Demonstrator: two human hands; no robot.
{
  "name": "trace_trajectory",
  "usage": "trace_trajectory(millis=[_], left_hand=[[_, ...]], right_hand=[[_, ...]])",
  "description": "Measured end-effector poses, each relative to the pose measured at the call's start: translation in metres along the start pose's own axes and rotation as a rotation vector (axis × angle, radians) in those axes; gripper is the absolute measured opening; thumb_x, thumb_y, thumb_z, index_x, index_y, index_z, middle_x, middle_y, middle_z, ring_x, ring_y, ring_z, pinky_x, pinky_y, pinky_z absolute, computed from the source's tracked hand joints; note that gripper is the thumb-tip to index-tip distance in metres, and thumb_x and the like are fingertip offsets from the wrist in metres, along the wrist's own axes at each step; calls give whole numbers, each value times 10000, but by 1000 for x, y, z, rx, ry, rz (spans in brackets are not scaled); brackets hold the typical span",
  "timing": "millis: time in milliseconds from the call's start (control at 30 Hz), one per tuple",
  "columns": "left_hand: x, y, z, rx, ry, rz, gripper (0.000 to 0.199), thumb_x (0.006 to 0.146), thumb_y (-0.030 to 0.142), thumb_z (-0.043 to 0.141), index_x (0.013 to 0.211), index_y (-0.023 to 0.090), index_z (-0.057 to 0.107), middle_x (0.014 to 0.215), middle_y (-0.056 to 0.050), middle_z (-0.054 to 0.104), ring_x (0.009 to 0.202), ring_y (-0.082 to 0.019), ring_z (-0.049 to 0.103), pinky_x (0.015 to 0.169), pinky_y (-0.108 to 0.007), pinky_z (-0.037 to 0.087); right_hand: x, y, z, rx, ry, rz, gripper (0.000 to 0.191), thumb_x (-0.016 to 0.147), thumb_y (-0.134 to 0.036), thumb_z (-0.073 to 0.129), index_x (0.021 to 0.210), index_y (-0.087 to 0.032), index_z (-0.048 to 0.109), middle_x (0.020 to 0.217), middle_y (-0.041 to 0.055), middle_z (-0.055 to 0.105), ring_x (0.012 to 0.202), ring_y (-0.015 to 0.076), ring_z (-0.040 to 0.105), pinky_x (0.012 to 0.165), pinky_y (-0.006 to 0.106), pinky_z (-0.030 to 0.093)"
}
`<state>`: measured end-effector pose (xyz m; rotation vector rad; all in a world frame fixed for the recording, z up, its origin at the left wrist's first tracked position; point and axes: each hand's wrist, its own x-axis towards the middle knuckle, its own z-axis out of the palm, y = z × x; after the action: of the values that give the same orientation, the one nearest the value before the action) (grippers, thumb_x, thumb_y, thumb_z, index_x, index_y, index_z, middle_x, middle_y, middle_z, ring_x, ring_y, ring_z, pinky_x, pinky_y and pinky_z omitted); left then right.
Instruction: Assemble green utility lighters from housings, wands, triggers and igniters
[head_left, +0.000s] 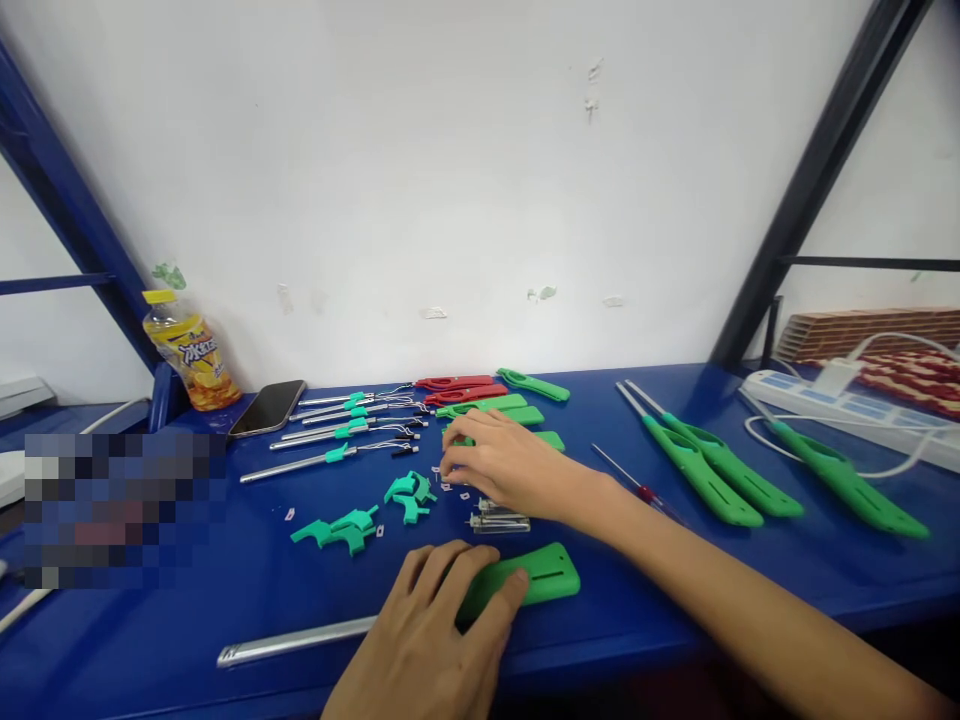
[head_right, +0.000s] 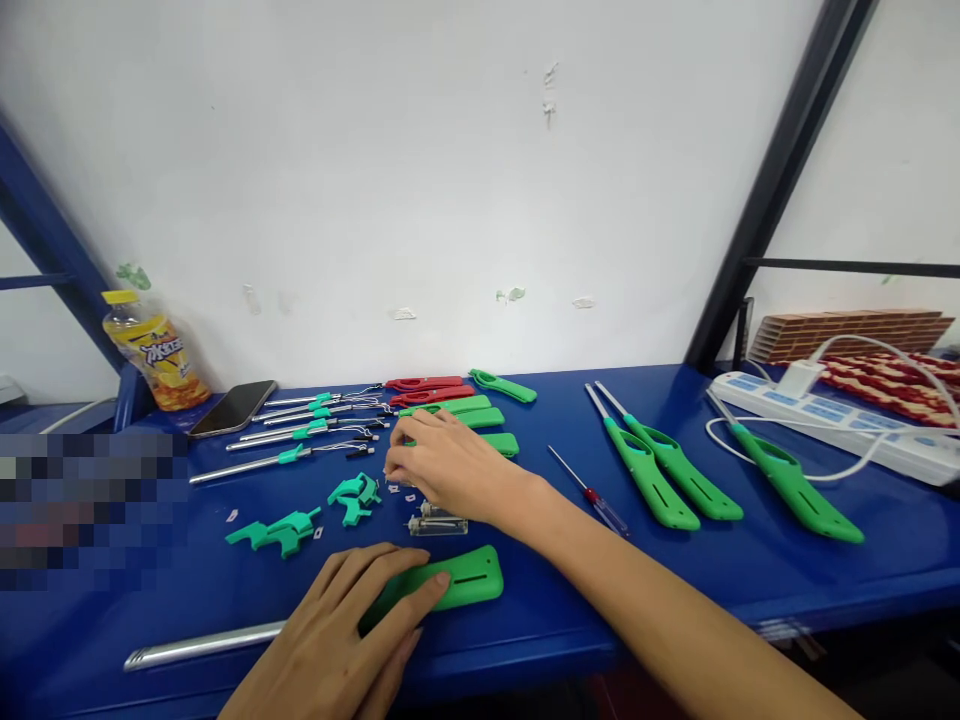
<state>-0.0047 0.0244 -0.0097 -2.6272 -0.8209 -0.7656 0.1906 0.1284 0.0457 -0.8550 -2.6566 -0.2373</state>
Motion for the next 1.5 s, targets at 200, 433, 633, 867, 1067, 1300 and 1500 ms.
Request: trace_trajectory(millis=[200, 433, 633, 867, 1067, 1300, 1500], left_hand=[[3, 1, -5, -45, -3, -2, 380, 1010, 97, 495, 1344, 204, 641, 1176, -112, 757, 1044, -309, 722, 829, -455, 649], [2, 3, -8, -86, -39, -29, 399, 1017, 100, 495, 1382, 194, 626, 1190, -120, 739, 1089, -313, 699, 865, -469, 635], [2, 5, -10, -111, -64, -39, 410, 1018, 92, 495, 1392, 197, 625, 1212, -119, 732, 1107, -310, 686, 894, -476, 627], [4, 4, -10, -110, -68, -49, 436, 1007, 78, 493, 1405, 210, 616, 1239, -105, 727, 1131, -308, 678, 901, -469, 622], [4, 2, -9, -103, -72, -52, 443, 1007, 74, 491, 1407, 220, 613, 1229, -93, 731, 1125, -296, 681, 909, -455, 618], [0, 2, -8, -75, -110, -45, 468, 1021, 94, 500, 1460, 238, 581, 1305, -90, 712, 1194, -293, 659, 976, -446, 601], [-3, 2, -7, -59, -110, -37, 486, 1029, 93, 479, 1484, 237, 570, 1347, -96, 695, 1239, -298, 642, 1012, -441, 585]], right_hand=[[5, -2, 9, -20, -7, -24, 122, 1057, -227, 660, 1045, -178, 771, 1210, 97, 694, 1114, 252, 589, 960, 402, 443], [4, -2, 16, -29, -17, -72, 105, 1034, -107, 647, 1026, -167, 733, 1171, 100, 698, 1084, 257, 569, 903, 381, 406], [5, 1, 13, 30, 35, -41, 131, 1054, -85, 608, 1042, -163, 713, 1147, 83, 725, 1051, 233, 573, 869, 360, 363], [4, 2, 10, 135, 91, 14, 122, 1065, -164, 641, 974, -173, 722, 1040, 52, 770, 990, 216, 600, 840, 341, 351], [5, 3, 7, 193, 152, 45, 111, 1048, -189, 677, 950, -185, 730, 988, 39, 777, 951, 211, 622, 831, 338, 379], [-31, -10, -20, 235, 305, 175, 127, 1046, -137, 654, 948, -198, 704, 1007, 27, 776, 966, 207, 658, 899, 345, 442], [-96, -47, -28, 418, 401, 457, 149, 1049, -157, 652, 942, -258, 673, 973, -23, 749, 953, 188, 665, 885, 306, 482]])
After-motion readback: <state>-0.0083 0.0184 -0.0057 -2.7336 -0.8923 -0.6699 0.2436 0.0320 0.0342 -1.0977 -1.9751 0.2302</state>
